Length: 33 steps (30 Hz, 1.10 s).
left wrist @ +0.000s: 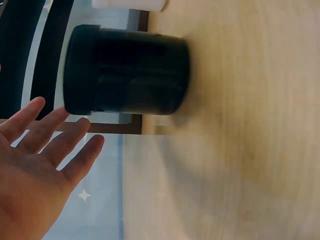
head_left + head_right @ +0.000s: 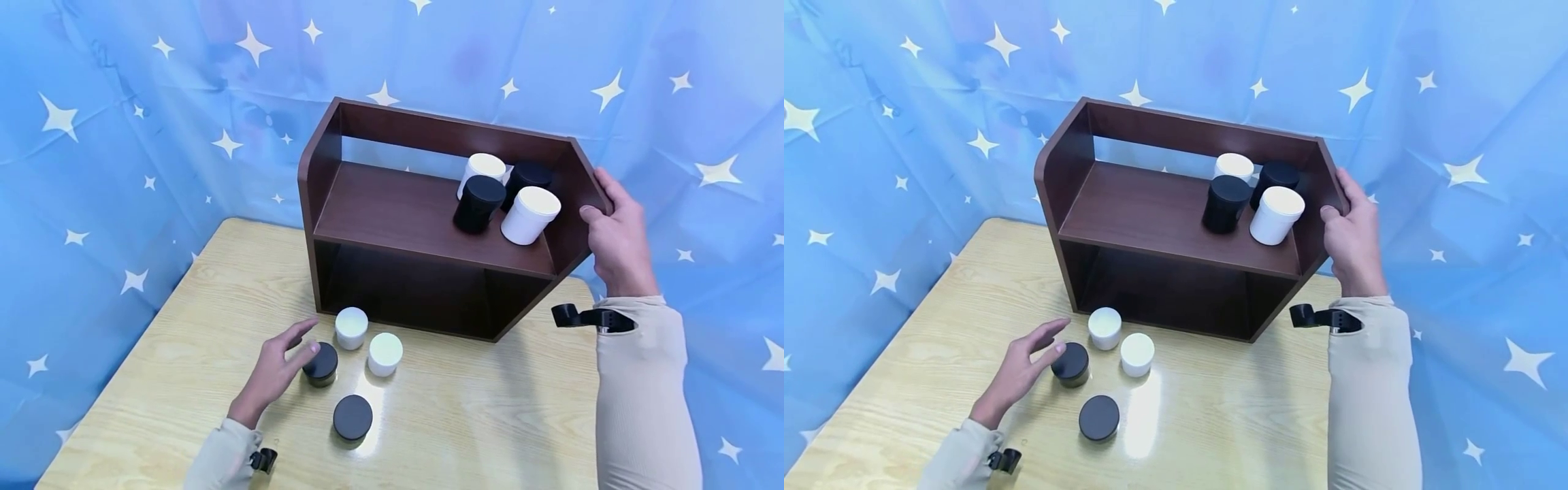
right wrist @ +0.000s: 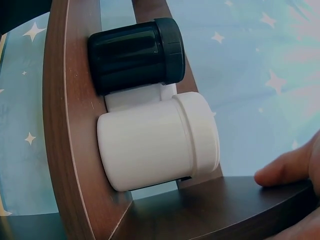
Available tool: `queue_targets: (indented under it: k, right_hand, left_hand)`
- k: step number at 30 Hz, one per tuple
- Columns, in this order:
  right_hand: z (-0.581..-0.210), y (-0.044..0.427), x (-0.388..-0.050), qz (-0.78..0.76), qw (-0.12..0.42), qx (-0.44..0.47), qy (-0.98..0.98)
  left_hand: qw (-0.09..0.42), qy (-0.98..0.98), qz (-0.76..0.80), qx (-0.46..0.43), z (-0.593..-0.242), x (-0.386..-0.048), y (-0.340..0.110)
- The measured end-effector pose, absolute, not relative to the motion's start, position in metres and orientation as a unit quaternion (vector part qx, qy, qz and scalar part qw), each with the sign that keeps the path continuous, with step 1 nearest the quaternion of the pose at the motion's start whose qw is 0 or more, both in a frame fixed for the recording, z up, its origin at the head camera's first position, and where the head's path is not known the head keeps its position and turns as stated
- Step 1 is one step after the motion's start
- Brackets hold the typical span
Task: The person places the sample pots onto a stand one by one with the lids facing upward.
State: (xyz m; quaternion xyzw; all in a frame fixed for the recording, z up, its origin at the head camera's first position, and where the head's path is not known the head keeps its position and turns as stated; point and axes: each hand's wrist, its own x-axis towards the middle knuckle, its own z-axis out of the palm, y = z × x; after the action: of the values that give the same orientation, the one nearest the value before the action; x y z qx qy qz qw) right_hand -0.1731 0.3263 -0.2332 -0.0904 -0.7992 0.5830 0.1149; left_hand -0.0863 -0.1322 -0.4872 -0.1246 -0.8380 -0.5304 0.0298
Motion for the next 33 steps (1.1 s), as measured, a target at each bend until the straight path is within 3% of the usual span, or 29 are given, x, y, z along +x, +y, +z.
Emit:
queue_targets:
  k: [11, 26, 33]
  right_hand:
    - [-0.233, 0.326, -0.173, 0.588, 0.116, -0.091, -0.795]
    - [-0.234, 0.327, -0.173, 0.582, 0.121, -0.092, -0.799]
    - [-0.234, 0.326, -0.172, 0.573, 0.118, -0.093, -0.806]
  left_hand:
    - [0.027, -0.883, -0.449, -0.132, -0.507, -0.071, -0.133]
    - [0.047, -0.868, -0.48, -0.119, -0.519, -0.07, -0.125]
    - [0.031, -0.858, -0.503, -0.101, -0.518, -0.071, -0.127]
